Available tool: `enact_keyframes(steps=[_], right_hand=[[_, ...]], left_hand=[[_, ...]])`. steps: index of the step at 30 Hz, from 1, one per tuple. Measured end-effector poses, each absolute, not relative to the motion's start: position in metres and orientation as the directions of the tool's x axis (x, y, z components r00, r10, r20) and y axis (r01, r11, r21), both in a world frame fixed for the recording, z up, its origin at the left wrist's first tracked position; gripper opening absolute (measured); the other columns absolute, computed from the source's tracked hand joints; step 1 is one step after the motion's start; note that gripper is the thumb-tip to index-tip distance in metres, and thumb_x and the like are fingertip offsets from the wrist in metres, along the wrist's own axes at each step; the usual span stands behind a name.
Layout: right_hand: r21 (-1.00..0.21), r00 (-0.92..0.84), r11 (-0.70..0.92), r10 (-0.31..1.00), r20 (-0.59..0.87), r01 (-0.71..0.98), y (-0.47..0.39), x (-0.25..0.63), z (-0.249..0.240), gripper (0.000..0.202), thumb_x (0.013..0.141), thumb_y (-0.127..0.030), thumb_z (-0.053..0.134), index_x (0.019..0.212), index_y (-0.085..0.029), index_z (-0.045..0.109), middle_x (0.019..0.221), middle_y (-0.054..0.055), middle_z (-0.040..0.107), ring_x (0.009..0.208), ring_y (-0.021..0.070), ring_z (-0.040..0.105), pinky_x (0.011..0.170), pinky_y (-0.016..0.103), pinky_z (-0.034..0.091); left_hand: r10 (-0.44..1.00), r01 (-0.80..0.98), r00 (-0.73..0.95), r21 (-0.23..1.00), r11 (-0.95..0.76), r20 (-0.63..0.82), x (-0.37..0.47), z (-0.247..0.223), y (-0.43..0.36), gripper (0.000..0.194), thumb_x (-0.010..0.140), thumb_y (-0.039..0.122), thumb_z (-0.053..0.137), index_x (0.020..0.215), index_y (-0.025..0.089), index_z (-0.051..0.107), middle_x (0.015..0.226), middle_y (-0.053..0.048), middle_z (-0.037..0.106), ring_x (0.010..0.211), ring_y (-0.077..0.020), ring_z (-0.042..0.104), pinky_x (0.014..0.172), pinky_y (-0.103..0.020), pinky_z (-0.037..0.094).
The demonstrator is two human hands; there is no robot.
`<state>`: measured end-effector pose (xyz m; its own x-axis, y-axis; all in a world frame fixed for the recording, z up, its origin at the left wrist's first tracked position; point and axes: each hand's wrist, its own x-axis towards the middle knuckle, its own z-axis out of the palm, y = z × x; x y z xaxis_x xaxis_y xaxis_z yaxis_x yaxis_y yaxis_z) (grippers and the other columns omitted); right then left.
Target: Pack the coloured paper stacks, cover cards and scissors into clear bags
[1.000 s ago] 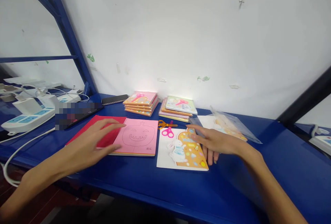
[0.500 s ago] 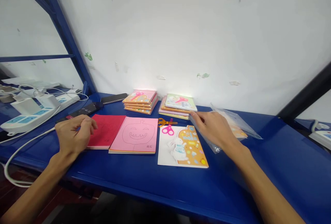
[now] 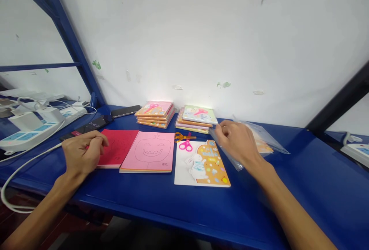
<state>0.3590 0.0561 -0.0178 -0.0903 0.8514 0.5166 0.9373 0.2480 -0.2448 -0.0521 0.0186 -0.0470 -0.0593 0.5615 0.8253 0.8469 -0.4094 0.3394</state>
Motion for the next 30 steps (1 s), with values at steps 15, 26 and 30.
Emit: enact_keyframes(steps=[15,26,30], right_hand=[[-0.362,-0.042,0.302,0.815,0.578,0.882,0.053,0.351,-0.022,0.047,0.092,-0.028,0.044,0.051,-0.022,0.065,0.091,0.003,0.078,0.067,0.0191,0.067,0.067,0.034,0.042],[-0.367,-0.036,0.361,0.753,0.657,0.857,0.054,0.359,-0.020,0.034,0.060,-0.007,0.043,0.083,-0.023,0.062,0.064,-0.002,0.058,0.058,0.0176,0.055,0.062,0.029,0.039],[-0.415,-0.005,0.289,0.826,0.564,0.862,0.051,0.356,-0.017,0.021,0.058,-0.012,0.044,0.062,-0.023,0.060,0.046,-0.004,0.040,0.046,0.0145,0.035,0.052,0.029,0.028]], left_hand=[[0.514,0.847,-0.106,0.348,-0.402,0.851,-0.051,-0.048,0.025,0.042,0.069,0.004,0.051,0.106,0.021,0.060,0.096,-0.005,0.064,0.085,-0.0223,0.066,0.078,-0.035,0.054],[0.619,0.845,-0.015,0.341,-0.412,0.785,-0.056,-0.054,0.022,0.039,0.052,0.007,0.048,0.082,0.024,0.064,0.049,0.010,0.047,0.045,-0.0132,0.044,0.053,-0.029,0.037],[0.562,0.858,-0.002,0.290,-0.423,0.827,-0.054,-0.052,0.022,0.031,0.052,0.006,0.048,0.073,0.023,0.062,0.049,0.009,0.051,0.044,-0.0130,0.044,0.052,-0.029,0.036]])
